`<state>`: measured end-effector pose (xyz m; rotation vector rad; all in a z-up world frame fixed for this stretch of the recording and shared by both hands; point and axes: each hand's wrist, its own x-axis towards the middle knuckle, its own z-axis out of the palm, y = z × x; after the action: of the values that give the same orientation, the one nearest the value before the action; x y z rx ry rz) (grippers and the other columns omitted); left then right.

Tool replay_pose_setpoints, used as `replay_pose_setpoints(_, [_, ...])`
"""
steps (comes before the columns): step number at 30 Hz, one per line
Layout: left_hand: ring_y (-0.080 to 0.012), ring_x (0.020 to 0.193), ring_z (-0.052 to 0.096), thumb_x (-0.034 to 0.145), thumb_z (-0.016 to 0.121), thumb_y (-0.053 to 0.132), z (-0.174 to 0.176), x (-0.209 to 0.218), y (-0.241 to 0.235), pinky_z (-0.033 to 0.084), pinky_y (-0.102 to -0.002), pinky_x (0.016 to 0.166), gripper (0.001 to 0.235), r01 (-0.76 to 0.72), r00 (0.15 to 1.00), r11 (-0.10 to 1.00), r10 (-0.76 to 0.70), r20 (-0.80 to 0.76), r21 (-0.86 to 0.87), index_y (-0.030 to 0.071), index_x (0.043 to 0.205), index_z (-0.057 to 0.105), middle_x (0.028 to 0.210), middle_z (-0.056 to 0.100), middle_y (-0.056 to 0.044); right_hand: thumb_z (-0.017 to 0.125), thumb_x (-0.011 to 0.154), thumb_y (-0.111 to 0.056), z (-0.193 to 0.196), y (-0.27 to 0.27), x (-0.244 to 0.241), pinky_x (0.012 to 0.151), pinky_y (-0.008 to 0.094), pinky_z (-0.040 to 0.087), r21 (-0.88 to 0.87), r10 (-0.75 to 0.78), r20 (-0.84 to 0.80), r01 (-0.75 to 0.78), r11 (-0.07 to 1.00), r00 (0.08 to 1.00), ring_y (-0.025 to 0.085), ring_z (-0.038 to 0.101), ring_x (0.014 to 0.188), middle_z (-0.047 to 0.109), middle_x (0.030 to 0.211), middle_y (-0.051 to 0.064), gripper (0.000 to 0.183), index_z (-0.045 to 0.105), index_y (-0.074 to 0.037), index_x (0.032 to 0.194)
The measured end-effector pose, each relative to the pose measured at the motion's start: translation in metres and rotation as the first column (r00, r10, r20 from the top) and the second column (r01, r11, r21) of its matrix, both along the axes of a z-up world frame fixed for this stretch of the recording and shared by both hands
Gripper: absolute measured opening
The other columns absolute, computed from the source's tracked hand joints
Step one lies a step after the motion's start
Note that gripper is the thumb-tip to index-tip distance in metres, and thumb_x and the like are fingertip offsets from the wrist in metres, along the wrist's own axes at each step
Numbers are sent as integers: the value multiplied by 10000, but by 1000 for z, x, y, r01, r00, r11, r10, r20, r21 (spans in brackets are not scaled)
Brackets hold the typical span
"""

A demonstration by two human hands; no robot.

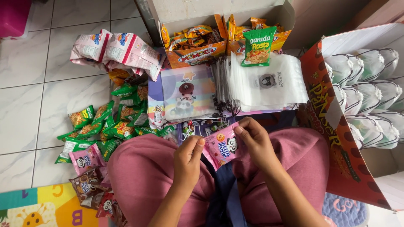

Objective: The person places individual packets of chips and cookies into small drawstring gift bags by hand. They pick up the filled bags and place them into a large cardboard box.

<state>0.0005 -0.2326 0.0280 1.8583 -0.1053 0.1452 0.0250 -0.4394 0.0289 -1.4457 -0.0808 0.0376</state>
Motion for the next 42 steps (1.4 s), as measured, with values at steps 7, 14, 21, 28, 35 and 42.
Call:
replay_pose_setpoints(7, [-76,568,442,897,520,636,-15,-6,-8,359,-241,514,490,92,970,993,-105,-218,-69,148,900,569,685,519,48,562,1047,-262,-36,-4,0,695,279,436,-480,-194,64,201,854,979,102,523,758,596,869,-8,176,578,-101,978])
replay_pose_setpoints(14, [-94,574,416,992,596,386,-55,-29,-22,351,-286,518,387,31,996,995,-38,-76,-90,107,761,461,624,460,12,551,1057,-238,-37,0,-2,624,271,424,-432,-233,122,263,863,965,83,477,694,547,803,-19,171,564,-89,974])
replay_pose_setpoints(21, [-88,615,259,1037,568,329,-51,-32,-21,261,-295,541,486,62,996,988,-51,77,-143,131,709,269,639,297,43,592,1037,-237,-29,-4,-3,596,268,421,-471,-245,171,298,831,954,85,489,681,566,785,-16,176,578,-90,941])
replay_pose_setpoints(28, [-89,589,317,1014,628,293,-50,-27,-18,282,-300,535,458,136,989,974,-146,-40,-183,131,685,354,612,356,44,553,1061,-214,-31,-4,-2,563,240,380,-363,-220,126,252,897,967,56,418,638,477,748,-41,178,537,-105,921])
replay_pose_setpoints(35, [-100,594,323,1044,568,323,-52,-31,-21,295,-315,529,467,176,984,978,-179,-13,-115,124,702,320,629,356,32,574,1044,-204,-26,-15,-4,631,271,432,-479,-201,156,252,841,967,96,503,706,586,819,-4,155,575,-87,942])
replay_pose_setpoints(42, [-233,932,763,836,596,669,-20,-12,-11,589,-329,811,676,347,922,937,-350,-166,-43,78,1163,614,1060,751,-99,597,1024,-264,-23,-39,4,583,246,435,-456,22,-12,-25,890,1000,72,520,690,601,825,-19,170,595,-110,952])
